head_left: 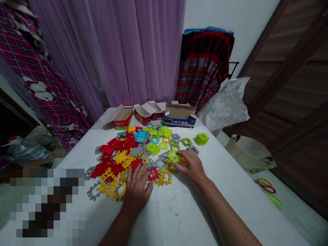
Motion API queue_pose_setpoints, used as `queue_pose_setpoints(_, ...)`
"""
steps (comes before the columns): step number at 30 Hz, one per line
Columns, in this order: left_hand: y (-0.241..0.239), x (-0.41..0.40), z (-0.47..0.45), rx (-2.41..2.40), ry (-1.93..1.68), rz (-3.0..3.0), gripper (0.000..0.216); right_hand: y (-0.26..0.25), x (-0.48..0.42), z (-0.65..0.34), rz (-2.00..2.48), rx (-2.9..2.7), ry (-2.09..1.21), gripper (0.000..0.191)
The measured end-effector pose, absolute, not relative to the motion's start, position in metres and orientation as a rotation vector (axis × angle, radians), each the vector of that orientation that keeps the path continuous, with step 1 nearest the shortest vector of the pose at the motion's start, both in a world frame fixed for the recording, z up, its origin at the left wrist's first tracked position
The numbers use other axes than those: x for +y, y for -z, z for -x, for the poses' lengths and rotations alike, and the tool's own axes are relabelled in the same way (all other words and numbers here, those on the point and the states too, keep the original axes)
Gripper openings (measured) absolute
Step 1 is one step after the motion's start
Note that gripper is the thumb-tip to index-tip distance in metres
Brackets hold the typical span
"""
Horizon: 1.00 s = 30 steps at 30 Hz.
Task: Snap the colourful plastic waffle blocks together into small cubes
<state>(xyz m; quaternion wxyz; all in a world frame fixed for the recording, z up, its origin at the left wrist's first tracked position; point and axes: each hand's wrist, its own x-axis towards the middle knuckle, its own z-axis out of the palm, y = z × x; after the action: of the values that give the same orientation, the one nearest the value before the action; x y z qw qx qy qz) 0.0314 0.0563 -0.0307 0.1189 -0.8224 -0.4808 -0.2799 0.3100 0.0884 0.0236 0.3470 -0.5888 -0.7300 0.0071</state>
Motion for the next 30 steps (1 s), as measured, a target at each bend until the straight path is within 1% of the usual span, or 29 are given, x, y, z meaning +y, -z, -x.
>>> queue_pose_setpoints(2,0.032,0.057,-0.031,-1.407,0.815,2.396,0.03,-0.023,0.098,-0.333,1.545,-1.676,0.031,0.034)
queue_pose_setpoints(7,0.031,0.058,-0.031,-1.419,0.794,2.399,0.03,-0.025,0.113,-0.383,1.547,-1.067,-0.061,0.047)
queue_pose_setpoints(11,0.03,0.059,-0.029,-1.45,0.75,2.444,0.033,-0.022,0.101,-0.401,1.613,-0.92,0.048,0.039)
queue_pose_setpoints(14,0.031,0.06,-0.028,-1.494,0.755,2.465,0.032,-0.016,0.095,-0.421,1.777,-0.813,0.096,0.038)
queue_pose_setpoints(17,0.032,0.06,-0.028,-1.507,0.758,2.474,0.032,-0.009,0.098,-0.442,1.935,-0.917,-0.014,0.042)
queue_pose_setpoints(21,0.034,0.06,-0.027,-1.493,0.742,2.477,0.034,0.004,0.103,-0.451,2.028,-1.42,-0.145,0.056)
queue_pose_setpoints(23,0.035,0.06,-0.027,-1.484,0.737,2.468,0.034,0.009,0.103,-0.447,2.09,-1.589,-0.124,0.053)
queue_pose_setpoints(27,0.035,0.061,-0.028,-1.464,0.748,2.432,0.033,0.005,0.096,-0.44,2.134,-1.682,-0.059,0.039)
queue_pose_setpoints(28,0.034,0.061,-0.028,-1.452,0.749,2.43,0.033,0.001,0.094,-0.44,2.148,-1.685,-0.072,0.038)
queue_pose_setpoints(30,0.033,0.061,-0.028,-1.437,0.744,2.434,0.032,-0.007,0.09,-0.442,2.215,-1.66,-0.137,0.043)
